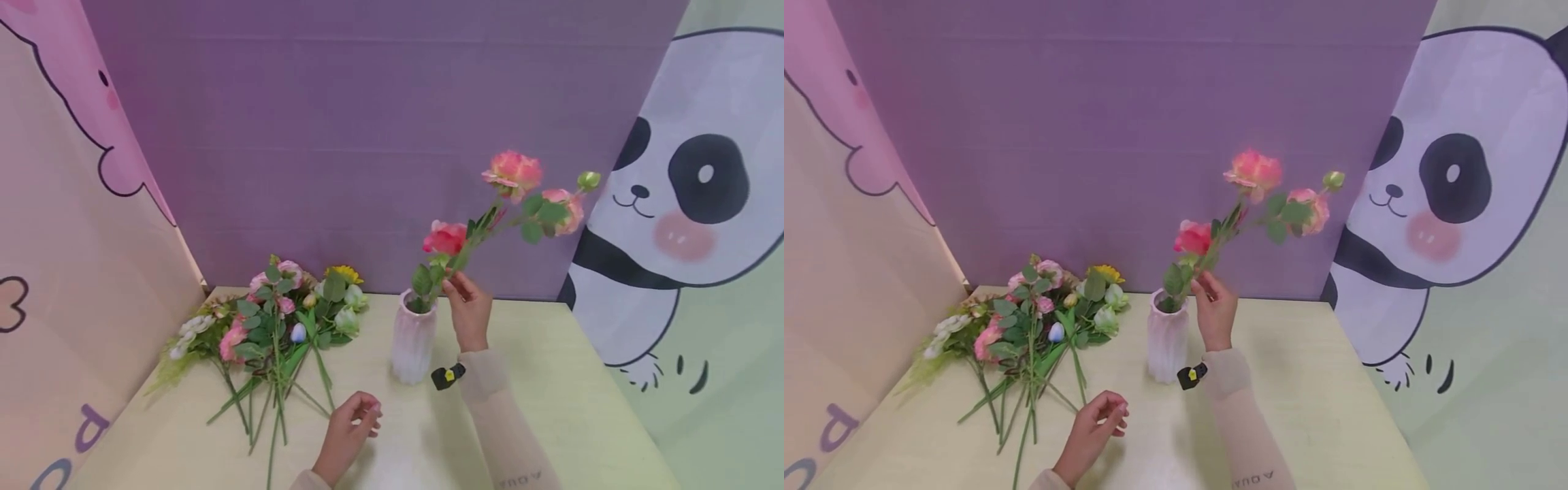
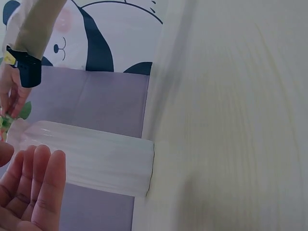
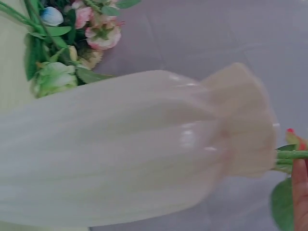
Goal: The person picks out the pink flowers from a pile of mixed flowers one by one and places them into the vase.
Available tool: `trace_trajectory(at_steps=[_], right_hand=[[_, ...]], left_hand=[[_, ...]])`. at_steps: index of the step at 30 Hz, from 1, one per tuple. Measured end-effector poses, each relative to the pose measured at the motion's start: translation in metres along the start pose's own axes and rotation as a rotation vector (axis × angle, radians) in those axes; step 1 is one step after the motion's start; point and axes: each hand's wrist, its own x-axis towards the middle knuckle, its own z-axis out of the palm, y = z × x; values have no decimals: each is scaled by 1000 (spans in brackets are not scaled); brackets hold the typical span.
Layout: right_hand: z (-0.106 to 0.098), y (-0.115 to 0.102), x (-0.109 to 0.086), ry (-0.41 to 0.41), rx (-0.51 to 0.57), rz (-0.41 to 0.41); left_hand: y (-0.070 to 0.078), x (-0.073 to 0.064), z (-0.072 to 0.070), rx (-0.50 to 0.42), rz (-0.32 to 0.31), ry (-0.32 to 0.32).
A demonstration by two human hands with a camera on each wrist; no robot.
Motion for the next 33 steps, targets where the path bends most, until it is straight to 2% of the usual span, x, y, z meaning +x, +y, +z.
trace_trajectory(at_steps=[4,8,14,18,21,25,30,33], right_hand=[[0,6,-8,-16,4,35],[2,-2,-16,-19,-45,30],[3,-13,-25,-5,-172,-11],[3,-14,-28,-39,-229,-69],[3,-13,-28,-81,-245,-99],[2,-12,-28,-128,-278,-129],[4,-15,-31,-142,-312,-157],[5,-16,-33,-140,-344,-181]], left_hand=[[1,-1,1,1,-1,-13],[-2,0,2,-10,2,-9],[-25,5,4,11,-30,-12],[-35,7,4,23,-12,-21],[-36,7,4,4,-4,-27],[-32,5,4,-12,-24,-29],[-34,5,4,-6,-48,-38],[-24,2,4,-6,-50,-48]])
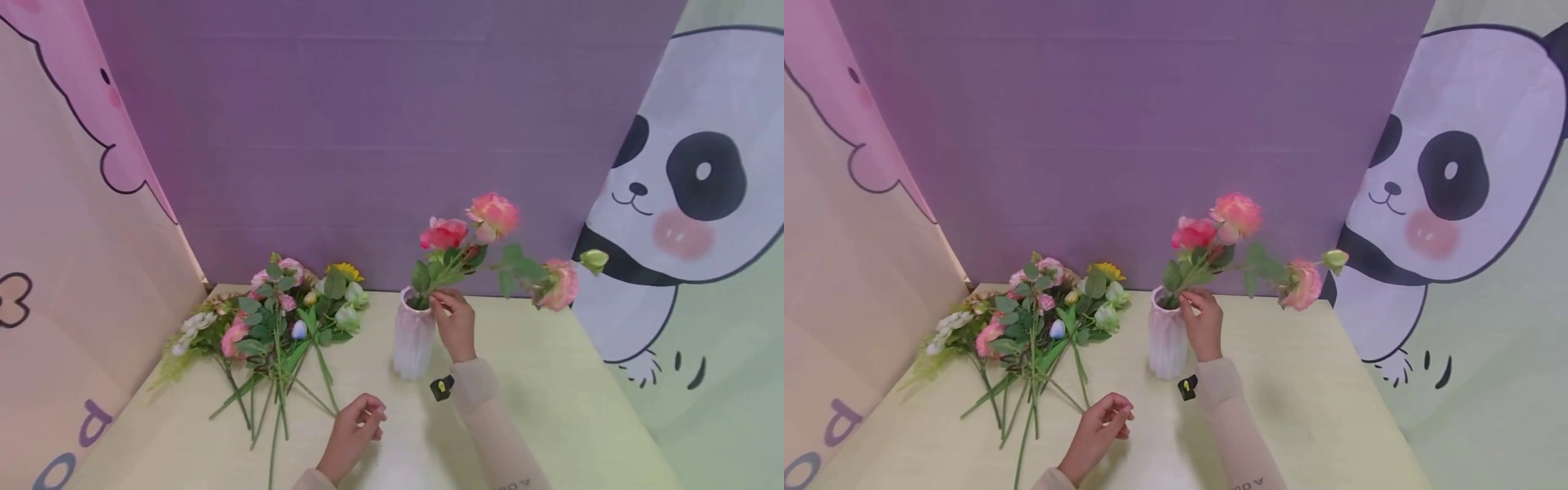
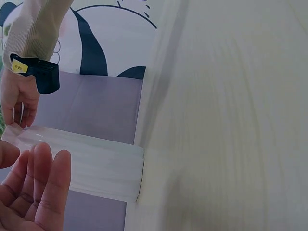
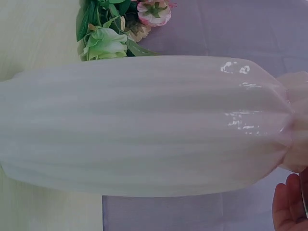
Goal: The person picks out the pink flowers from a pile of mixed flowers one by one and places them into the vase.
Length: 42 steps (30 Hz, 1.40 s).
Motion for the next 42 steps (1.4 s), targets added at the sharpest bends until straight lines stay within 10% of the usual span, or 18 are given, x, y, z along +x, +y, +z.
trace_trajectory(at_steps=[8,24,42], right_hand=[[5,18,3,74,46,106],[5,45,-7,62,186,414],[-9,58,-60,52,265,548]], left_hand=[[22,-8,-3,11,4,13],[-13,2,-13,32,-27,41],[-14,10,-100,252,-145,417]])
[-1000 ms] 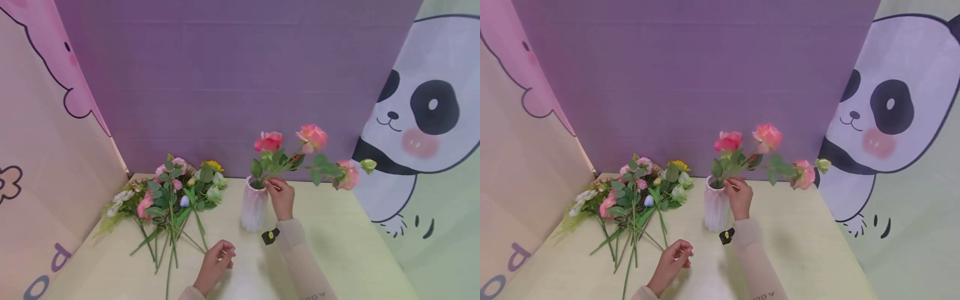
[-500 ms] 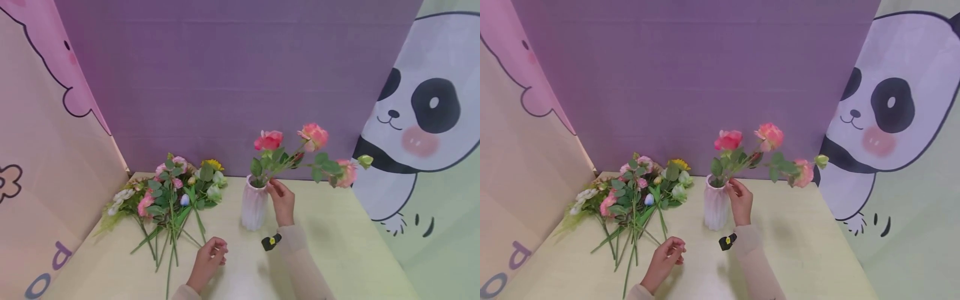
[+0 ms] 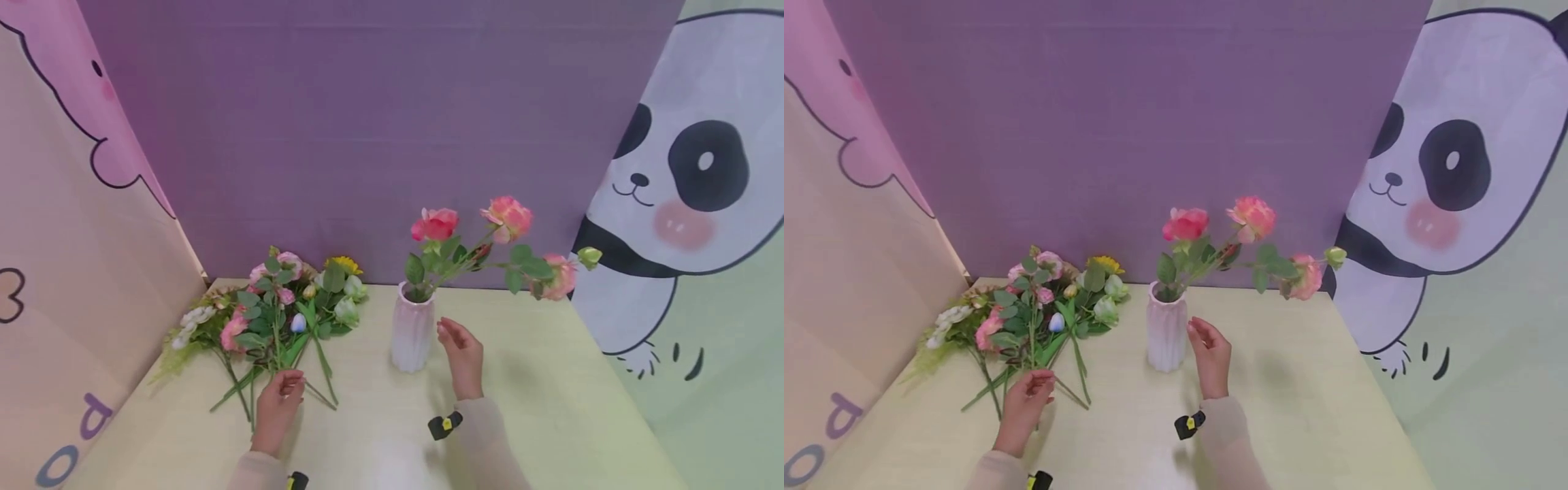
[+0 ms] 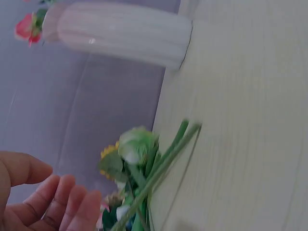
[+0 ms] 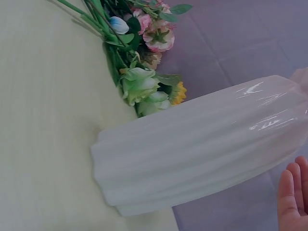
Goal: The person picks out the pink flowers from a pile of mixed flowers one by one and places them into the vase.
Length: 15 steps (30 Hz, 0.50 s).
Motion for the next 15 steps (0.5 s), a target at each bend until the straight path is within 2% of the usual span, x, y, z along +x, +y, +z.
trace_trajectory(at_steps=[5,10,15], right_hand=[[-5,12,-9,-14,-10,44],[-8,19,-18,-18,-17,72],[-11,24,-25,-23,6,94]], left_hand=[[-8,10,-18,105,-21,74],[-16,17,-24,160,22,131],[-20,22,-28,225,5,111]])
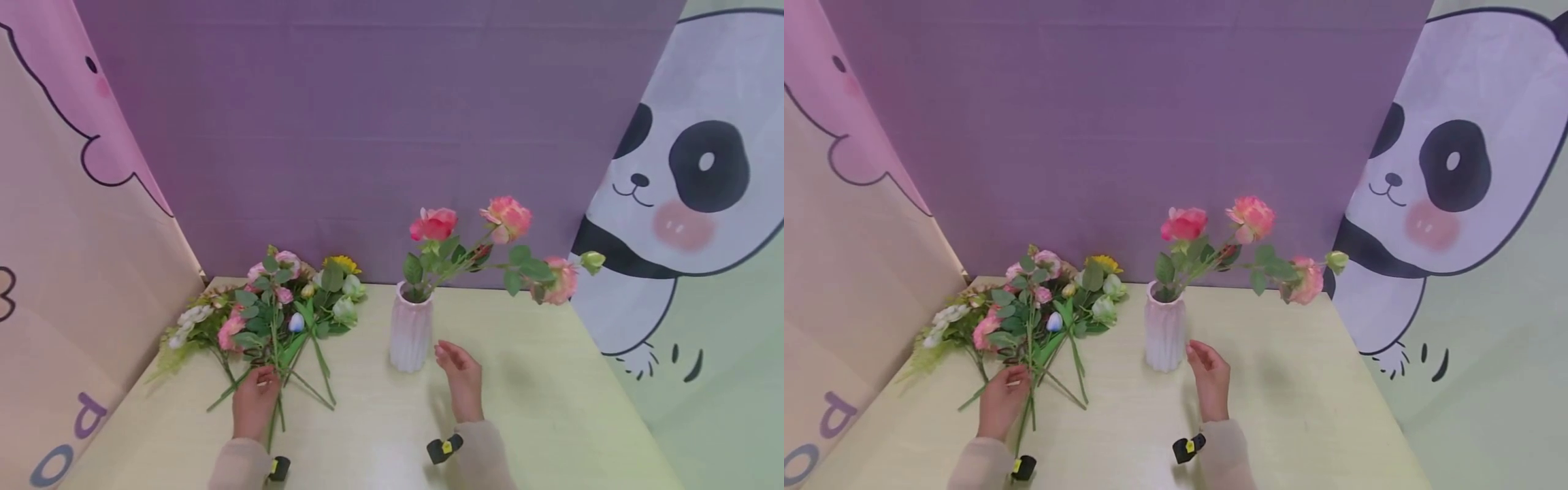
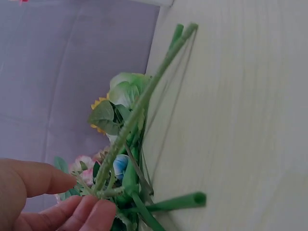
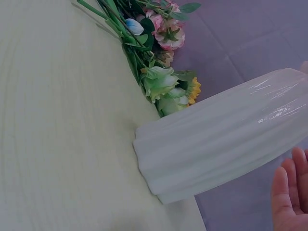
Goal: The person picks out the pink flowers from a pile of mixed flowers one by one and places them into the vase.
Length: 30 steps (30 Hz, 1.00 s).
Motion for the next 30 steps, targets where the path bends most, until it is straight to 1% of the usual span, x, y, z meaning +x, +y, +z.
trace_trajectory(at_steps=[3,5,10,14,15,17,22,25,27,30], right_hand=[[-2,3,-3,-7,1,14],[-3,5,-4,-12,17,21],[-1,6,-8,-10,36,29],[0,8,-12,-13,52,30],[0,8,-13,-17,56,31],[1,9,-13,-24,58,37],[0,12,-13,-28,45,44],[0,13,-13,-22,46,46],[-1,13,-13,-18,46,44],[-3,13,-14,-18,52,42]], left_hand=[[-3,3,-2,20,-36,-50],[-5,5,-1,28,-47,-54],[-8,7,2,-35,-66,-61],[-10,8,3,-99,-101,-112],[-10,8,4,-118,-113,-121],[-11,10,6,-186,-140,-138],[-12,13,12,-361,-198,-130],[-12,13,14,-444,-233,-123],[-12,13,14,-498,-252,-125],[-11,12,14,-535,-265,-138]])
